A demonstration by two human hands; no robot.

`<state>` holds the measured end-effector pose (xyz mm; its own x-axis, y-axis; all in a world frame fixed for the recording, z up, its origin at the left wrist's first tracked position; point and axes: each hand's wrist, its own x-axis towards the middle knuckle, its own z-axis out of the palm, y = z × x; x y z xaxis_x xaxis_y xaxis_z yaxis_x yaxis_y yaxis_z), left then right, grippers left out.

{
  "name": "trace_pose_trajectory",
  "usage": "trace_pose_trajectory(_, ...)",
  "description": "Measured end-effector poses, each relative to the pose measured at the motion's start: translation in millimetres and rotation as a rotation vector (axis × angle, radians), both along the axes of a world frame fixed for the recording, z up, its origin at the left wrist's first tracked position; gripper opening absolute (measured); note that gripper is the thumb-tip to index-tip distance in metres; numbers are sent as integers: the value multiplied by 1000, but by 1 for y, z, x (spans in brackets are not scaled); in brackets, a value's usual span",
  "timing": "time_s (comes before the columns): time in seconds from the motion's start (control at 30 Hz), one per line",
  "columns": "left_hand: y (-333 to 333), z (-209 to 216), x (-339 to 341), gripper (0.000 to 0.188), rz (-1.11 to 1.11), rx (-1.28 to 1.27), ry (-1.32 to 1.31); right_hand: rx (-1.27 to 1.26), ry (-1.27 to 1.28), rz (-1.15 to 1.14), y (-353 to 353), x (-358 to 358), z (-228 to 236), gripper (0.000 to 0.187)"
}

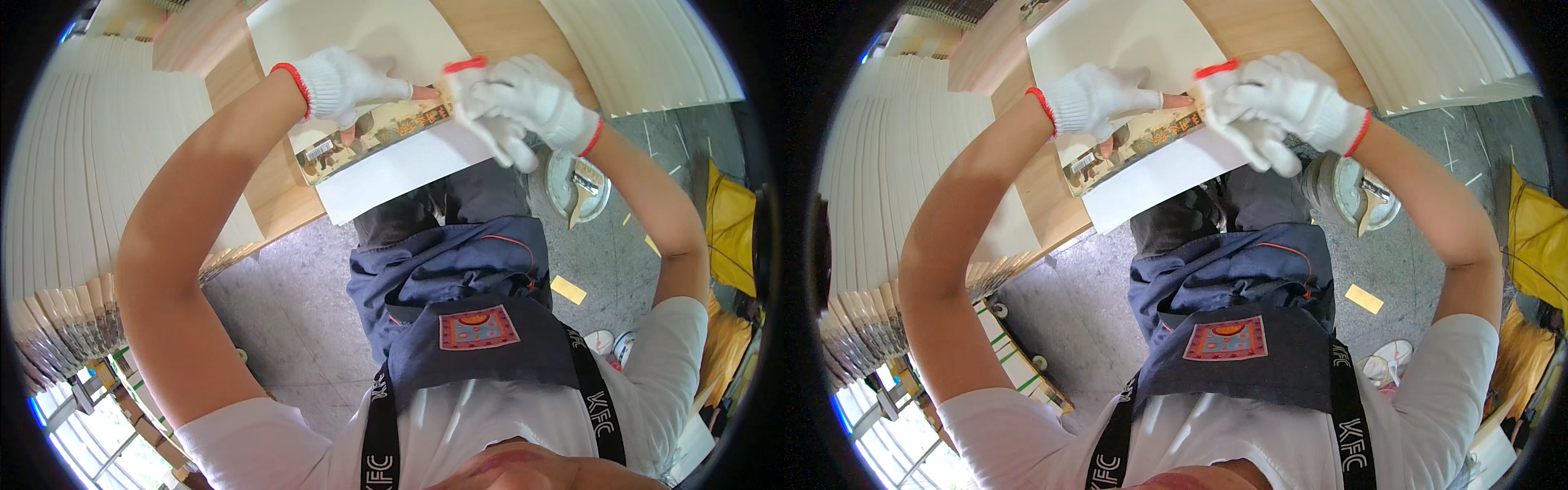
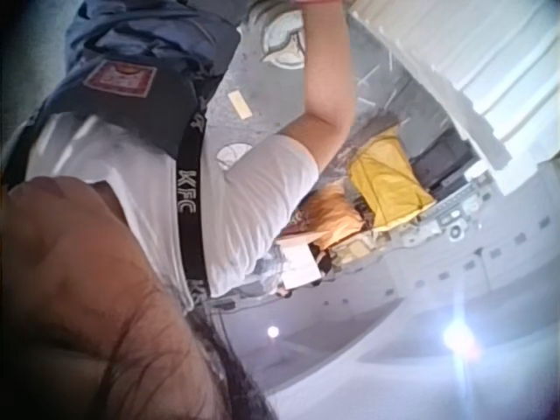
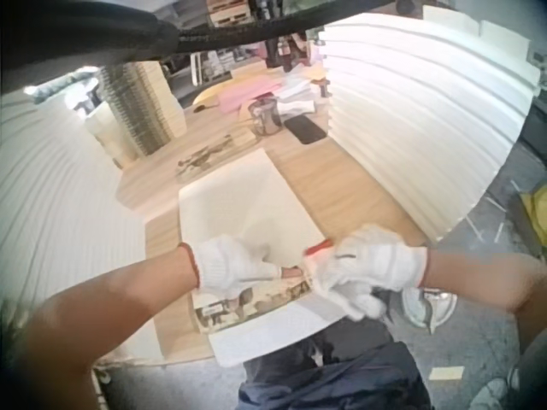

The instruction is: The person repeatedly picks up a book, applies glue to the spine using a brush, and places it on a stack. They also pick up a white sheet of paper and place it on the table.

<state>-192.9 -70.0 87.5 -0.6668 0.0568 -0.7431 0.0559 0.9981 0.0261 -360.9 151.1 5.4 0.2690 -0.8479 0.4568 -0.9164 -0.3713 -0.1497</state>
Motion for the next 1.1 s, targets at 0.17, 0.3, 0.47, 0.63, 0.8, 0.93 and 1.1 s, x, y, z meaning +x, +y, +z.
trace_pose_trajectory(0.17,3,3,0,100,-55,32,50,257,188,-59,17,-40,10,31)
trace_pose_trajectory(0.3,3,-6,2,116,-10,-40,93,81,525,-393,23,-34,40,39)
trace_pose_trajectory(0.47,23,10,12,114,-157,-162,221,303,104,-264,-7,22,21,48)
trace_pose_trajectory(0.63,66,-26,56,64,-116,-287,800,251,115,-80,-9,-2,6,53)
trace_pose_trajectory(0.8,143,-51,144,39,1403,1118,917,185,180,0,-2,-9,10,53)
trace_pose_trajectory(0.93,127,-72,164,33,2126,2408,1080,202,84,13,7,-18,15,56)
trace_pose_trajectory(1.1,106,-80,145,25,2282,2189,1249,162,42,-44,1,-22,1,51)
